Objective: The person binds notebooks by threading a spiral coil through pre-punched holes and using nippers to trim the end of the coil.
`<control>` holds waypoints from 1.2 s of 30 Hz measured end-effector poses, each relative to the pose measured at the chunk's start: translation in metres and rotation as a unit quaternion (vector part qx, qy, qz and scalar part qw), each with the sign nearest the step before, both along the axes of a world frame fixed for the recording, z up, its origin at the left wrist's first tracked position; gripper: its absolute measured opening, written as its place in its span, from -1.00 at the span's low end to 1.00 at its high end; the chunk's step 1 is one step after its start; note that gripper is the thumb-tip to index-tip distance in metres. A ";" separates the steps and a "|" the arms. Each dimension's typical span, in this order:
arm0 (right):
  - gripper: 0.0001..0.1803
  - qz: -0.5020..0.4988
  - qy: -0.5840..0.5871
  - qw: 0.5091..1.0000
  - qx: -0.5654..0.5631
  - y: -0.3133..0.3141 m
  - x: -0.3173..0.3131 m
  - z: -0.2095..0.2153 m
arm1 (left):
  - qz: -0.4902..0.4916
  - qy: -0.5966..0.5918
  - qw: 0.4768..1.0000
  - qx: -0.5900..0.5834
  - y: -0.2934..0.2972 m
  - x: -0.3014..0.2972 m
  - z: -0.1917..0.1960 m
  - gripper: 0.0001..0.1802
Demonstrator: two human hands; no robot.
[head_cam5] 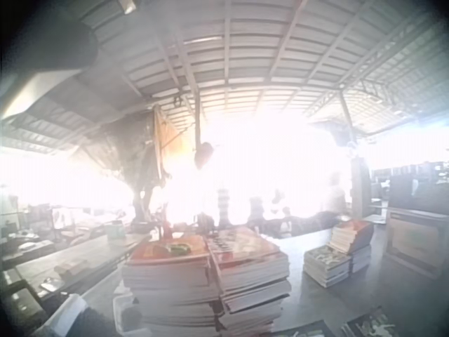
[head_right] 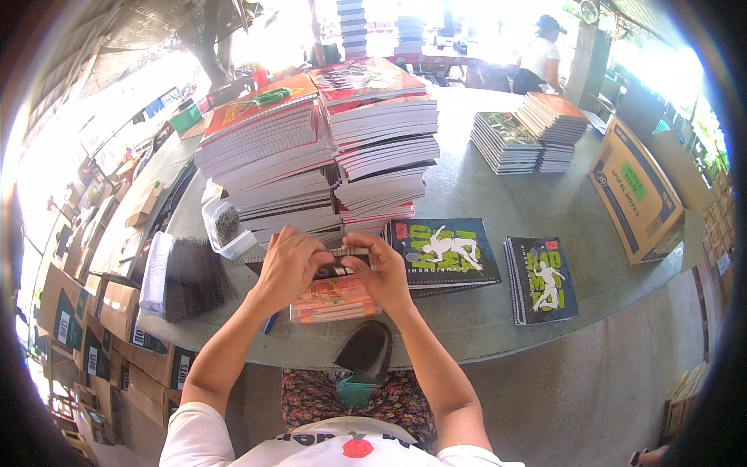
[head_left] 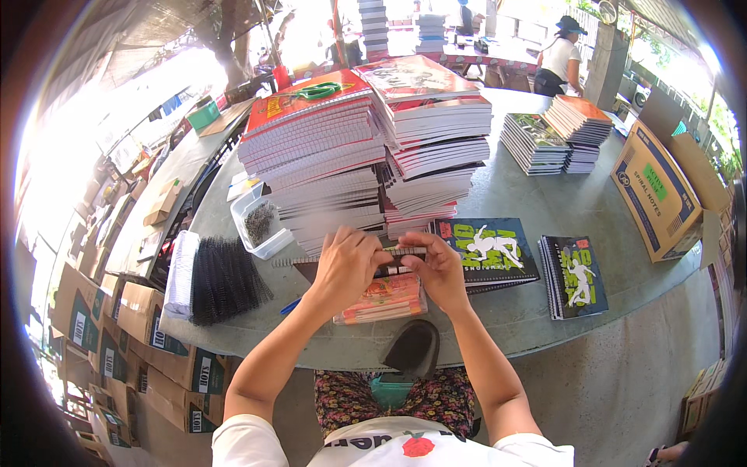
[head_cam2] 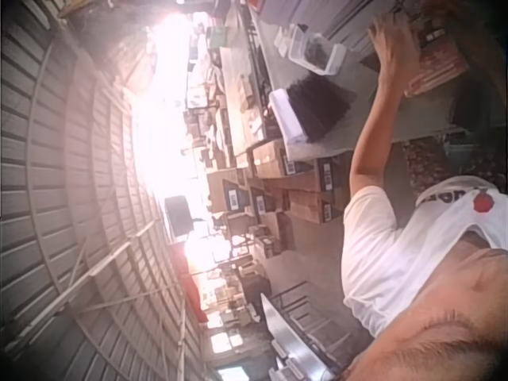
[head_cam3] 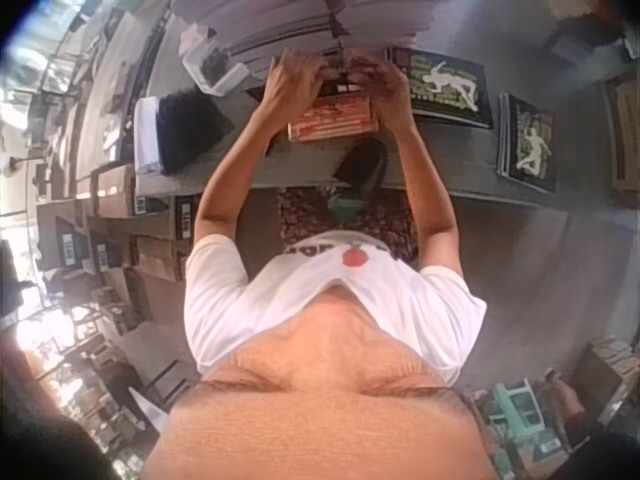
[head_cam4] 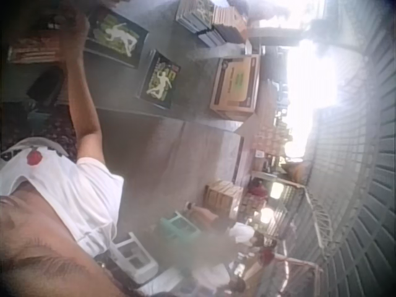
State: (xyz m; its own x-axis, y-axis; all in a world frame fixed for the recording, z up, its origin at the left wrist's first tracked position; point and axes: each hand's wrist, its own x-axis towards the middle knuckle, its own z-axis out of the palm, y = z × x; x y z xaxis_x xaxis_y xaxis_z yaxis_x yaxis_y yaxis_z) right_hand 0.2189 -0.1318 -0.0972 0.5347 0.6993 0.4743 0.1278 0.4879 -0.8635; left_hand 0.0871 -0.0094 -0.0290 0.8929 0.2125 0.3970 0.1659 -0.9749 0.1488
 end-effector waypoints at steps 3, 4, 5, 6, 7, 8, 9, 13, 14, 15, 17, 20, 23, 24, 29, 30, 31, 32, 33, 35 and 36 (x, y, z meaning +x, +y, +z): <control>-0.77 -0.031 -0.005 0.999 -0.034 -0.005 0.006 -0.011 | 0.005 -0.046 0.998 -0.036 -0.008 0.006 0.005 -0.70; -0.76 -0.056 -0.020 0.996 -0.060 -0.006 0.007 -0.013 | -0.014 -0.070 0.997 -0.017 -0.010 0.007 0.003 -0.72; -0.76 -0.054 -0.020 0.997 -0.059 -0.007 0.003 -0.007 | -0.031 -0.091 0.995 0.003 -0.010 0.006 0.001 -0.74; -0.77 -0.083 -0.034 0.995 -0.034 -0.008 -0.003 0.002 | -0.029 -0.091 0.995 0.004 -0.007 0.004 0.000 -0.74; -0.78 -0.112 -0.048 0.993 -0.008 -0.009 -0.007 0.007 | -0.019 -0.043 0.999 -0.001 -0.004 0.002 -0.001 -0.72; -0.78 -0.114 -0.049 0.992 -0.009 -0.010 -0.003 0.002 | -0.012 0.003 1.000 -0.007 -0.002 0.002 -0.002 -0.70; -0.79 -0.110 -0.051 0.990 -0.068 -0.011 0.002 -0.007 | -0.014 0.002 1.000 -0.009 -0.005 0.005 -0.003 -0.70; -0.79 -0.105 -0.039 0.981 -0.161 -0.018 -0.004 0.001 | -0.007 -0.071 0.997 -0.010 -0.016 0.012 -0.004 -0.70; -0.79 -0.106 -0.040 0.980 -0.161 -0.019 -0.002 -0.003 | -0.027 -0.096 0.995 -0.023 -0.018 0.013 -0.004 -0.70; -0.80 -0.114 -0.061 0.978 -0.166 -0.019 0.001 -0.010 | -0.028 -0.097 0.995 -0.024 -0.015 0.015 -0.006 -0.70; -0.81 -0.121 -0.081 0.974 -0.172 -0.018 0.000 -0.010 | -0.029 0.035 0.995 -0.085 -0.007 0.019 -0.006 -0.66; -0.83 -0.187 -0.171 0.964 -0.083 -0.018 -0.005 0.002 | 0.011 -0.018 0.994 -0.108 -0.017 0.022 0.002 -0.70; -0.82 -0.209 -0.250 0.942 -0.082 -0.021 0.001 0.004 | -0.061 -0.085 0.992 -0.077 -0.018 0.019 0.006 -0.74; -0.81 -0.200 -0.219 0.949 -0.111 -0.022 0.000 0.007 | -0.059 -0.084 0.992 -0.078 -0.013 0.018 0.003 -0.74; -0.81 -0.192 -0.162 0.954 -0.167 -0.021 0.000 -0.001 | -0.080 -0.080 0.990 -0.084 -0.012 0.026 -0.005 -0.76; -0.84 -0.197 -0.164 0.954 -0.154 -0.019 0.002 -0.007 | -0.079 -0.081 0.990 -0.086 -0.018 0.028 -0.005 -0.76; -0.86 -0.201 -0.166 0.955 -0.141 -0.018 0.003 -0.010 | -0.089 -0.082 0.988 -0.095 -0.025 0.030 -0.004 -0.79; -0.86 -0.199 -0.167 0.955 -0.142 -0.018 0.000 -0.008 | -0.097 -0.084 0.986 -0.104 -0.029 0.029 -0.004 -0.81; -0.87 -0.199 -0.162 0.955 -0.150 -0.018 -0.004 -0.003 | -0.104 -0.079 0.984 -0.118 -0.025 0.031 -0.010 -0.81; -0.88 -0.201 -0.157 0.954 -0.159 -0.020 -0.005 -0.002 | -0.116 -0.090 0.981 -0.130 -0.023 0.033 -0.017 -0.80; -0.89 -0.196 -0.161 0.955 -0.152 -0.021 -0.003 -0.005 | -0.130 -0.100 0.977 -0.140 -0.024 0.034 -0.017 -0.80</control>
